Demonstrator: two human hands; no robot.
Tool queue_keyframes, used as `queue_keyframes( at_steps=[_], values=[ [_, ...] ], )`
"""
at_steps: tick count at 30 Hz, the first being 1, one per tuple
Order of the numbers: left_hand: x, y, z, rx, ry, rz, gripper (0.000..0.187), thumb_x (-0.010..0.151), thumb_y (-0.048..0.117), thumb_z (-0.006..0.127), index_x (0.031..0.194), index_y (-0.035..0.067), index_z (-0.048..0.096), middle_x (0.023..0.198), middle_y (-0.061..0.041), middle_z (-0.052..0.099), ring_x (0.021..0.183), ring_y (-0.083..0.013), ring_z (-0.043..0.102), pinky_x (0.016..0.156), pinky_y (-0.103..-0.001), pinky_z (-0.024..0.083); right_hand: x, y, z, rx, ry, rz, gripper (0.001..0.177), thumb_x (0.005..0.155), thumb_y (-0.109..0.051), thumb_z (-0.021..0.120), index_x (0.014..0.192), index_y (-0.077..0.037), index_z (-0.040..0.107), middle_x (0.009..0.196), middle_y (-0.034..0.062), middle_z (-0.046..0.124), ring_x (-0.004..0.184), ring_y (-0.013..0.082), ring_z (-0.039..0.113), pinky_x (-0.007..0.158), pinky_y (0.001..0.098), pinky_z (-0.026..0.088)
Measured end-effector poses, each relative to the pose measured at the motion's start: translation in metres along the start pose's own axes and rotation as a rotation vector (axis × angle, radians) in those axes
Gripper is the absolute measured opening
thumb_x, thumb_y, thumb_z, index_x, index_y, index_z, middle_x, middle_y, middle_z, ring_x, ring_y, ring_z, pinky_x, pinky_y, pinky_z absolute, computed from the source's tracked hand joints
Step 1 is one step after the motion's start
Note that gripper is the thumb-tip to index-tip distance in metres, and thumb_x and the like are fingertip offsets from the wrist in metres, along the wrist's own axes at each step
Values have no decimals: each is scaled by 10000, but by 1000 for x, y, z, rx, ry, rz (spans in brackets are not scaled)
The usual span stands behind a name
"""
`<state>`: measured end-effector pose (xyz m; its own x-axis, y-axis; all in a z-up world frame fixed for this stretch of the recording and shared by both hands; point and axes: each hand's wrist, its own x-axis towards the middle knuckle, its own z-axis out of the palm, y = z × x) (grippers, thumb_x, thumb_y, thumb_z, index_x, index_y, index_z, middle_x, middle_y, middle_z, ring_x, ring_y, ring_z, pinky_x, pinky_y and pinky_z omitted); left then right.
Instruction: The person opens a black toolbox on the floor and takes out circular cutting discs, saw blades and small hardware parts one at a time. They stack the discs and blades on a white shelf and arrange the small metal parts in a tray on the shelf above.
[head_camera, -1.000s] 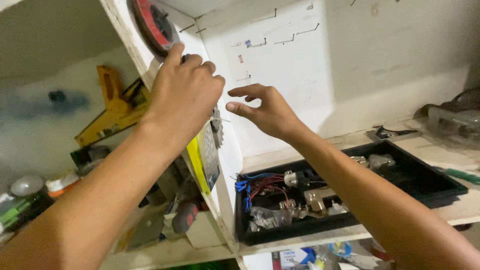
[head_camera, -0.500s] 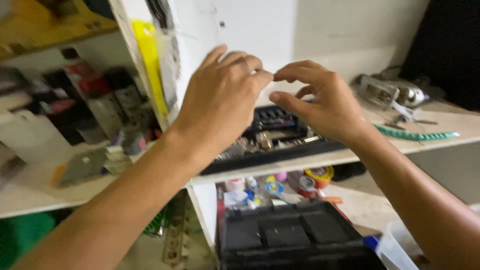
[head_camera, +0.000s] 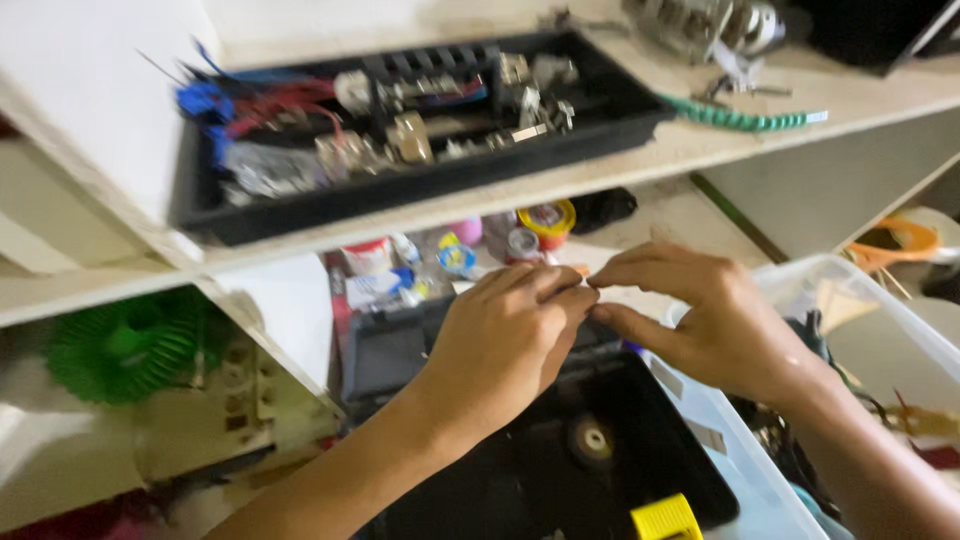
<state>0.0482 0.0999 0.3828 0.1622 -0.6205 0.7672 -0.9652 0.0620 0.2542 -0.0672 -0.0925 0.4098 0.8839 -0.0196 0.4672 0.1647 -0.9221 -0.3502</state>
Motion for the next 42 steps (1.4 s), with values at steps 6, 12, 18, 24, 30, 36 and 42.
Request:
queue_keyframes(
  at_steps=[6, 12, 18, 24, 30, 36, 42],
  values=[
    [-41, -12, 78, -232, -190, -141, 155, 914, 84, 662, 1048, 36, 725, 990, -107, 712, 945, -311, 693, 833, -415, 564, -45, 45, 35, 47, -197, 165, 347, 783, -198, 788, 1089, -38, 751, 1075, 125, 768, 981, 309, 736, 860, 388, 566],
    [-94, -31, 153, -223, -486, -307, 183, 907, 136, 683, 1056, 37, 725, 988, -119, 708, 929, -313, 700, 825, -410, 577, -86, 108, 91, 38, -453, 327, 376, 808, -260, 766, 1125, -59, 739, 1114, 142, 756, 1019, 334, 714, 894, 408, 557],
    [-147, -44, 220, -121, -919, -478, 424, 842, 278, 785, 1188, 58, 678, 1206, -165, 637, 1116, -346, 625, 918, -458, 543, -123, 161, 168, 26, -793, 445, 504, 775, -291, 804, 1194, -33, 693, 1202, 201, 688, 1153, 360, 646, 995, 422, 512],
    [-191, -51, 276, -60, -1003, -575, 681, 768, 312, 877, 1245, -85, 598, 1287, -214, 589, 1217, -384, 568, 944, -465, 540, -149, 183, 240, -184, -1100, 525, 615, 700, -334, 897, 1196, -45, 677, 1272, 202, 643, 1231, 343, 610, 1044, 405, 510],
    [-212, -57, 310, -50, -971, -636, 772, 716, 315, 910, 1259, -112, 566, 1313, -244, 566, 1226, -398, 556, 931, -467, 533, -151, 188, 266, -274, -1217, 593, 808, 667, -280, 938, 1342, -48, 558, 1435, 220, 474, 1279, 394, 557, 1032, 445, 523],
    [-218, -64, 316, -63, -925, -639, 762, 724, 297, 902, 1282, -98, 565, 1340, -253, 572, 1221, -403, 572, 942, -474, 528, -150, 189, 272, -321, -1247, 524, 877, 654, -265, 950, 1369, 3, 519, 1411, 244, 467, 1275, 389, 547, 1020, 433, 536],
    [-204, -61, 305, -97, -898, -643, 824, 712, 263, 897, 1333, -113, 506, 1379, -290, 528, 1212, -410, 573, 941, -471, 533, -140, 185, 261, -301, -1231, 496, 890, 614, -293, 965, 1333, 8, 536, 1384, 223, 494, 1274, 376, 553, 1012, 419, 540]
  ],
)
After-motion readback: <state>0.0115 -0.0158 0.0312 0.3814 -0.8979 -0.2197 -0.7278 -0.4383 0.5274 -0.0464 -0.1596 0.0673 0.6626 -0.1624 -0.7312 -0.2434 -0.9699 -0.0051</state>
